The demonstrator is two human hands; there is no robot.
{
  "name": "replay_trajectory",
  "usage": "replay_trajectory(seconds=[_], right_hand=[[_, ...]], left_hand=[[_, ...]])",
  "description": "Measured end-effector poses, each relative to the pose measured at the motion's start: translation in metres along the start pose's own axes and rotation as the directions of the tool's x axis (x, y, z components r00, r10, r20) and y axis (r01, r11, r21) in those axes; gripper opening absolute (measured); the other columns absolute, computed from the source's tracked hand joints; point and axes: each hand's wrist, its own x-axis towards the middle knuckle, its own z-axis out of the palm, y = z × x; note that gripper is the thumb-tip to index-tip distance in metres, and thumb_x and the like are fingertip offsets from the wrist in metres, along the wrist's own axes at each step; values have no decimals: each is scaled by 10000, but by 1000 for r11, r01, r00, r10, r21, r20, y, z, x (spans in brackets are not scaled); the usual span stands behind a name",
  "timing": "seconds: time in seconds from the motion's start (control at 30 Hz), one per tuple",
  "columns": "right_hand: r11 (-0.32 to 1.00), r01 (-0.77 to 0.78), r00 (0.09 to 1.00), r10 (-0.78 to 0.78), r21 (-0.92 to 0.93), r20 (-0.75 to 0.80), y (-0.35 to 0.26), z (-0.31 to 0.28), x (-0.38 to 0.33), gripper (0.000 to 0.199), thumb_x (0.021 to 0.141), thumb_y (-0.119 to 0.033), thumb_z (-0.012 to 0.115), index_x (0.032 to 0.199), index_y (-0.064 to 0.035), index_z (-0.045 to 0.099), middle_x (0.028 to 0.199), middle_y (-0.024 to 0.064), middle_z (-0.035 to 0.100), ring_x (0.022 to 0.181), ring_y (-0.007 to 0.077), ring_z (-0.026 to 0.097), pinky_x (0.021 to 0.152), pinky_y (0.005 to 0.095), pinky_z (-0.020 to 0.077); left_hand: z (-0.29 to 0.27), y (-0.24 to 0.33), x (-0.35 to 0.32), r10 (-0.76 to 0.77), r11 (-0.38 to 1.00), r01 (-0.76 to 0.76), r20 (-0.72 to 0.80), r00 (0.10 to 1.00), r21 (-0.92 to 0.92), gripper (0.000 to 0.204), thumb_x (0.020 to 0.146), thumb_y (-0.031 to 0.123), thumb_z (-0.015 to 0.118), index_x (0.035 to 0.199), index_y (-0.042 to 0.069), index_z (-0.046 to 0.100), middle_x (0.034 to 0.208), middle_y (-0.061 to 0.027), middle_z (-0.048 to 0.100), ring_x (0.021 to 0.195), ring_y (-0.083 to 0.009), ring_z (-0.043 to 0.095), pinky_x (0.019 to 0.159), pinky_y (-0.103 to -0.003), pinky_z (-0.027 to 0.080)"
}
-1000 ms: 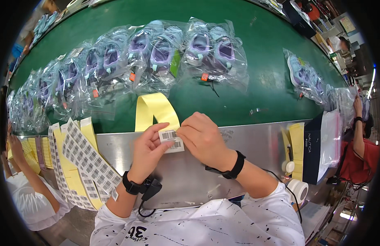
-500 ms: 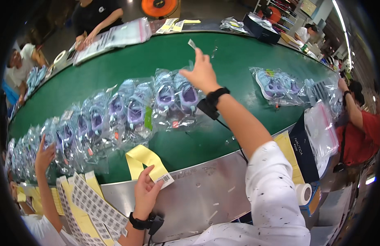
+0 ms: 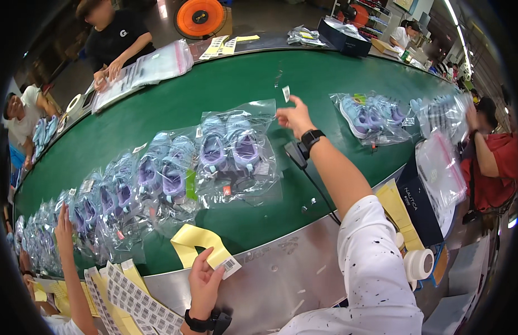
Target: The person repeatedly peels barcode labels from sheets and affixes them to plastic-wrapped footwear packages on a green table. They handle the packages one at a time, placing each labeled unit aside. Other workers are visible in the background performing similar labeling tasks.
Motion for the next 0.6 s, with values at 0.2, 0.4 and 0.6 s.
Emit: replay_trajectory(seconds=[0.2,0.4,0.6], right_hand=[[972,166,983,-149,-167,110,-54,15,28,125,790,-107,732,871,-66,647,828,11,623,757,120,549,582,254,414],[947,-68,993,94,-313,69,-28,30,46,100,785,-100,725,805,-61,634,757,19,592,654,142,542,584,294,462],[937,-44,999,34,-346,-37,1,34,47,139,777,-3,698,868,-22,595,818,102,650,656,182,655,591,337,559]], left_hand=[[7,1,1,-37,999,37,-28,999,-10,490,895,-63,545,1360,-32,394,1138,-116,600,996,-137,618,848,-250,499],[12,2,-1,-6,997,9,-55,998,72,493,886,-65,547,1357,-33,402,1070,-91,609,929,-110,612,792,-223,488],[19,1,3,9,988,-3,-38,999,152,494,877,-65,556,1349,-37,414,968,-48,594,860,-80,603,735,-185,458]])
